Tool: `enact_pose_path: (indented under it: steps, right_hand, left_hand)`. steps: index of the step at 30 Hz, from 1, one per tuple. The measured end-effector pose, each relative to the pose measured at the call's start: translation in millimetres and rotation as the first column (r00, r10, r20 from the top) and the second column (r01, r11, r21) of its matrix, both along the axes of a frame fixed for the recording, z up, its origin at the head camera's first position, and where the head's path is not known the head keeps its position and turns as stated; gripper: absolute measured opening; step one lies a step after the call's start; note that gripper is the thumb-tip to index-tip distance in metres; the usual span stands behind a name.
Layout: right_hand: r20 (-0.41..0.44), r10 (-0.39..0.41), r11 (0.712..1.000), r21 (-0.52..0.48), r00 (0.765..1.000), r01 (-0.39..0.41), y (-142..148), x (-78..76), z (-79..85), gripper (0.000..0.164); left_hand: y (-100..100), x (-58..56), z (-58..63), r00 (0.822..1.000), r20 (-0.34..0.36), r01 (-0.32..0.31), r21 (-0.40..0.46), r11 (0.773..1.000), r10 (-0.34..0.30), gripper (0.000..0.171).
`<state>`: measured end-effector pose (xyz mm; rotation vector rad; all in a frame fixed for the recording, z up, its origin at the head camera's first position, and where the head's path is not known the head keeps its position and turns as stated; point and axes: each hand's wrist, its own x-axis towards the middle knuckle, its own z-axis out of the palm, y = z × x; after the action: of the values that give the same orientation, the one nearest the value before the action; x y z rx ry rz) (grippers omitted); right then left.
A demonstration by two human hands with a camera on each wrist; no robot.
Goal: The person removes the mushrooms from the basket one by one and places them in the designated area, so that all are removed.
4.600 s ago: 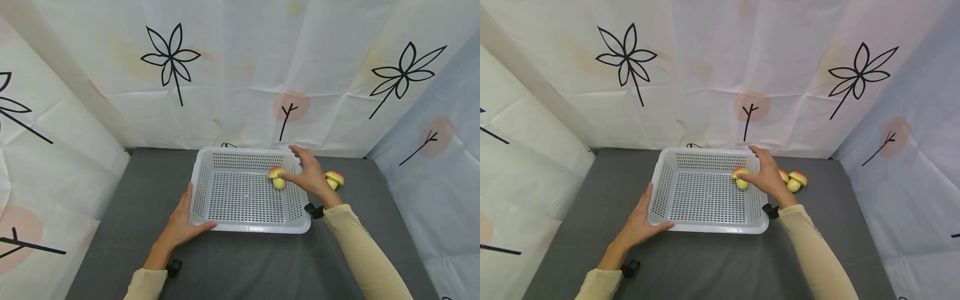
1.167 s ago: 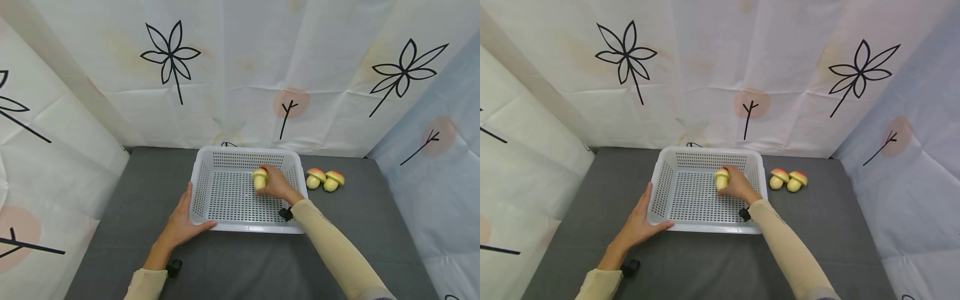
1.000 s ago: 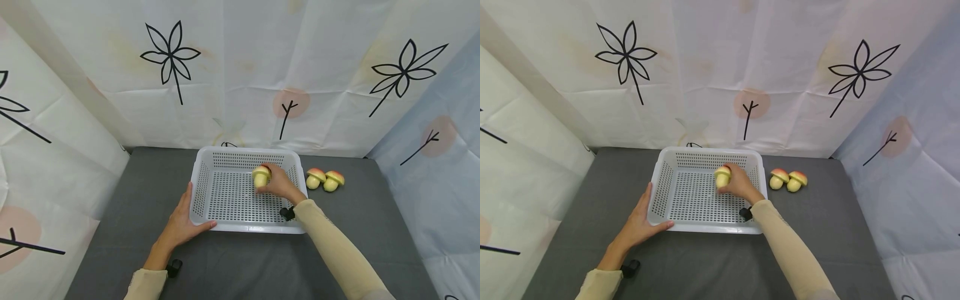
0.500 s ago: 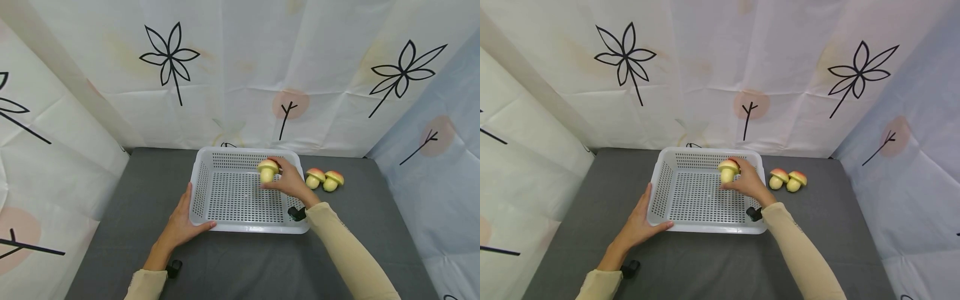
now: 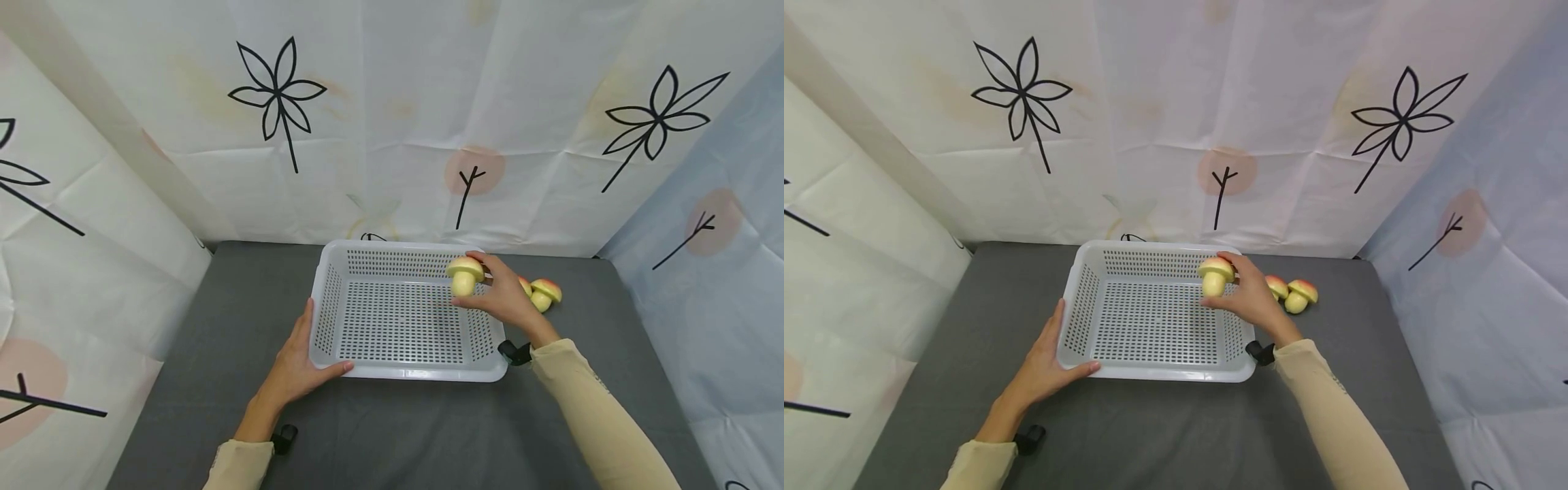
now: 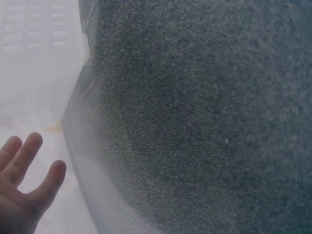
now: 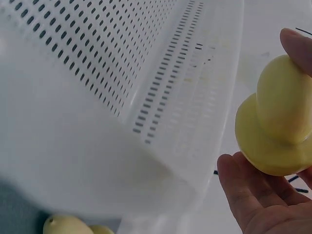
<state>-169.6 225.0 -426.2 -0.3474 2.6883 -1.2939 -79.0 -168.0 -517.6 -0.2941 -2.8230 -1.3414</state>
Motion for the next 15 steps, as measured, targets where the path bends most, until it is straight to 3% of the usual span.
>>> enact_pose_path:
  steps: [15]
  right_hand:
    - [-0.056, -0.094, 0.995, 0.015, 0.994, 0.095, 58.7, 12.0, 5.7, 0.093]
  left_hand:
    - [-1.2, 0.7, -0.4, 1.0, 0.005, 0.004, -0.002, 1.0, -0.004, 0.133]
